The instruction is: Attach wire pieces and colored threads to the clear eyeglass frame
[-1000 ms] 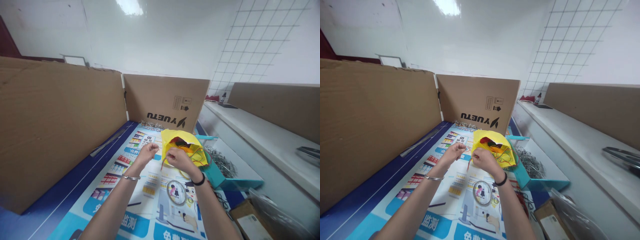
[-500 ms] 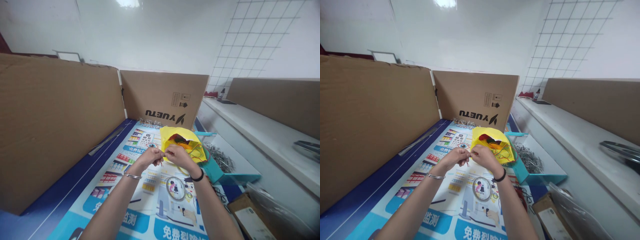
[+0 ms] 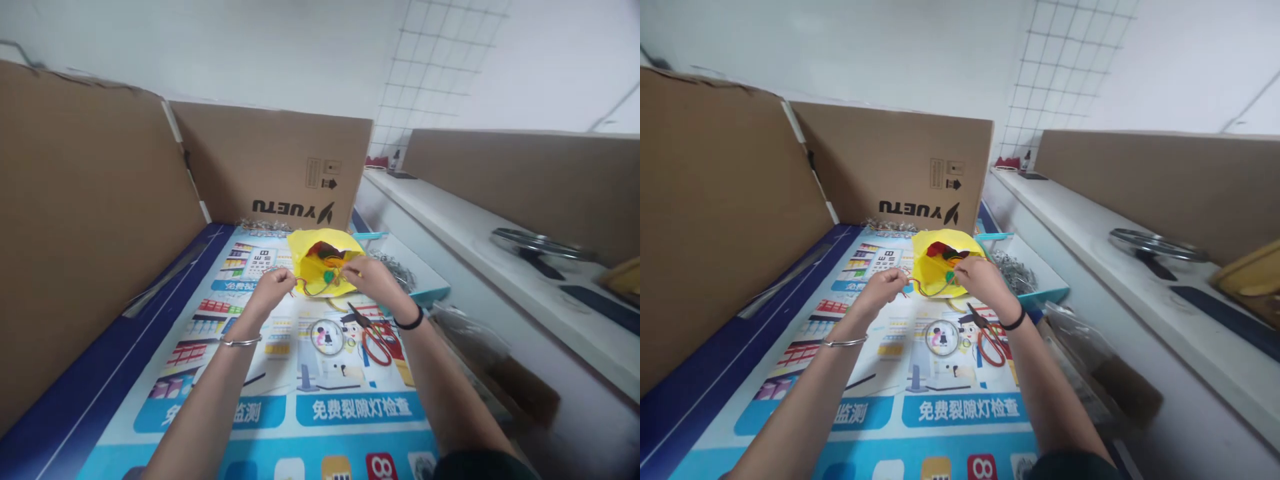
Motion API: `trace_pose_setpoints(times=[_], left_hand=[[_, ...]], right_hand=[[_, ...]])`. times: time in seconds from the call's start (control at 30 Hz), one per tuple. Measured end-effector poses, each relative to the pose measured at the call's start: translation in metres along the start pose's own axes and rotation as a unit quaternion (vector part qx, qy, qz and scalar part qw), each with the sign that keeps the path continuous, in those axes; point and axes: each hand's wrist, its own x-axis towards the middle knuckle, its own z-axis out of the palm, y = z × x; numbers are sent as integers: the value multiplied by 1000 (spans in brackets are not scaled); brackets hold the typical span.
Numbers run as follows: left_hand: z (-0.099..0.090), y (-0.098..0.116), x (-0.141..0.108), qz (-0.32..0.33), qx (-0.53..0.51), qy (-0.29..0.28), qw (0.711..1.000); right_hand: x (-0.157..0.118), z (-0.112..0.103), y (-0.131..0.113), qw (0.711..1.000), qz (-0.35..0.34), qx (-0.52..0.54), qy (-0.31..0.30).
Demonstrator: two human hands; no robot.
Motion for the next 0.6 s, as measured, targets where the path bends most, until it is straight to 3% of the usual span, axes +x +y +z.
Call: trace_pose_setpoints(times=[0.1,0.2,0.3,0.43,0.6], left_hand=[[0,0,1,21,23,13,999],[2,1,0,21,17,1,1000],[6,2,-1,0,-3,-25,1000],[10,5,-3,-25,-30,-56,998],[8,6,-5,-12,-37,-68,997]], right_hand=[[-47,5,7,983,96,-85,-130],[-92,29,8,967,145,-111,-175],[-120,52,9,958,178,-122,-187],[-127,69,12,955,205,-115,-179],[-121,76,19,953,235,-91,-168]])
